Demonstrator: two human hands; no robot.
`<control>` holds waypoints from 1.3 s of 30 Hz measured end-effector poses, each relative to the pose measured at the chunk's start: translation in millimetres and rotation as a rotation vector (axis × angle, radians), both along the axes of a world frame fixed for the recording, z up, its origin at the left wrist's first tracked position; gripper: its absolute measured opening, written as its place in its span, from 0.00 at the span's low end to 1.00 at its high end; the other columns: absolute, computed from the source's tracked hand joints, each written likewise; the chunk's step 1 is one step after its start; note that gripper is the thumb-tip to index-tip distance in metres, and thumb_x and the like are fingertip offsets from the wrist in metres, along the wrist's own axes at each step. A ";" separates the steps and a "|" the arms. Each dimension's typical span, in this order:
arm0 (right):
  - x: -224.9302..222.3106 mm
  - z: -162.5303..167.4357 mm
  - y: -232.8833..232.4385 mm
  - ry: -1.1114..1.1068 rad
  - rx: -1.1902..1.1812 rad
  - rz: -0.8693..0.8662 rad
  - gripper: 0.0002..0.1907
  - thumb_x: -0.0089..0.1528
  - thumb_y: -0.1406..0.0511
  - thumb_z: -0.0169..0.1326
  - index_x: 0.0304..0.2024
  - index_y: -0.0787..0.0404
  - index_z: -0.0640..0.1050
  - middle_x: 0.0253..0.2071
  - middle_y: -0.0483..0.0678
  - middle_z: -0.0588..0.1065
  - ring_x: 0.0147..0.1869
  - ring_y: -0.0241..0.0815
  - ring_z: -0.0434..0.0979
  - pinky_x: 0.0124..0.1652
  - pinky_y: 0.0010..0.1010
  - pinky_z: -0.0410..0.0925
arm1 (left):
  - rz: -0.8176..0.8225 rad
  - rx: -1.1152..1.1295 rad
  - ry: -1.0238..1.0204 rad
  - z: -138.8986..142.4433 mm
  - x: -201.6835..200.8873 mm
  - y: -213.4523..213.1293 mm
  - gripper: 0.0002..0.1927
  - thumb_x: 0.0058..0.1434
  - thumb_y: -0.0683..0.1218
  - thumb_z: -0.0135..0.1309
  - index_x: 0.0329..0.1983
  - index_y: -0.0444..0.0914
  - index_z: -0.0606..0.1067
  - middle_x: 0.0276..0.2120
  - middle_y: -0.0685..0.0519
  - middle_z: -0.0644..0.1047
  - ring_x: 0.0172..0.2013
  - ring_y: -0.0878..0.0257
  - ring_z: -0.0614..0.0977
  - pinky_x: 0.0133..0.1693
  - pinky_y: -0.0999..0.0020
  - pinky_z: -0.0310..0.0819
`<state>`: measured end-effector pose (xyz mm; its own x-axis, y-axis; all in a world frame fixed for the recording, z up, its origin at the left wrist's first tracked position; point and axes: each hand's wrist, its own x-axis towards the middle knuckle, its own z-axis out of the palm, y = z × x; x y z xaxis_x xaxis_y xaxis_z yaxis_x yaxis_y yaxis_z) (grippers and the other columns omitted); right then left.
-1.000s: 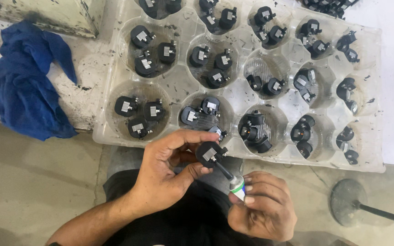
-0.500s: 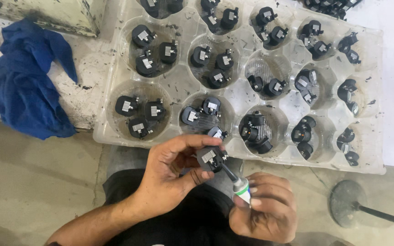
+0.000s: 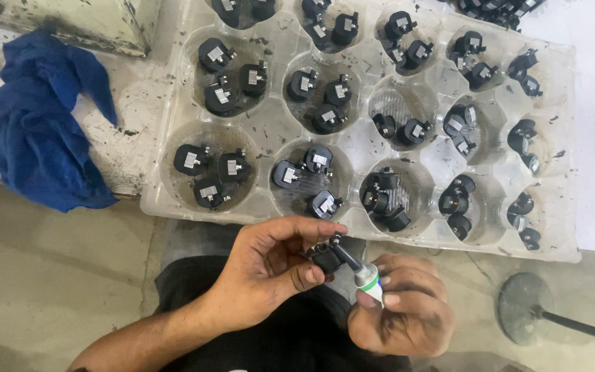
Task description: The person picks black plug-shaped components one at a time from a plastic tray on the workbench, applies glue to each component with a small nozzle bottle held in the other hand, and places the component back into the tray, repeating this cycle across the tray.
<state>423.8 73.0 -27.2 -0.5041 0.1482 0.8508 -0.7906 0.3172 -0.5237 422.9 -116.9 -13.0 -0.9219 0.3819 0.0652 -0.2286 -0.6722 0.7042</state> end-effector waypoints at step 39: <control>29.4 -12.9 36.8 -0.096 -0.426 -0.034 0.17 0.59 0.67 0.64 0.40 0.61 0.67 0.28 0.50 0.65 0.29 0.44 0.66 0.32 0.33 0.67 | 0.228 -0.874 0.573 48.2 -126.2 10.8 0.22 0.55 0.28 0.60 0.51 0.36 0.80 0.42 0.52 0.83 0.39 0.69 0.87 0.43 0.73 0.87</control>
<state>453.2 109.8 -40.2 -0.5669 0.4933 0.6597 -0.7249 0.0817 -0.6840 296.7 -106.1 35.2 -0.8961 0.3284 0.2985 0.3566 0.1325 0.9248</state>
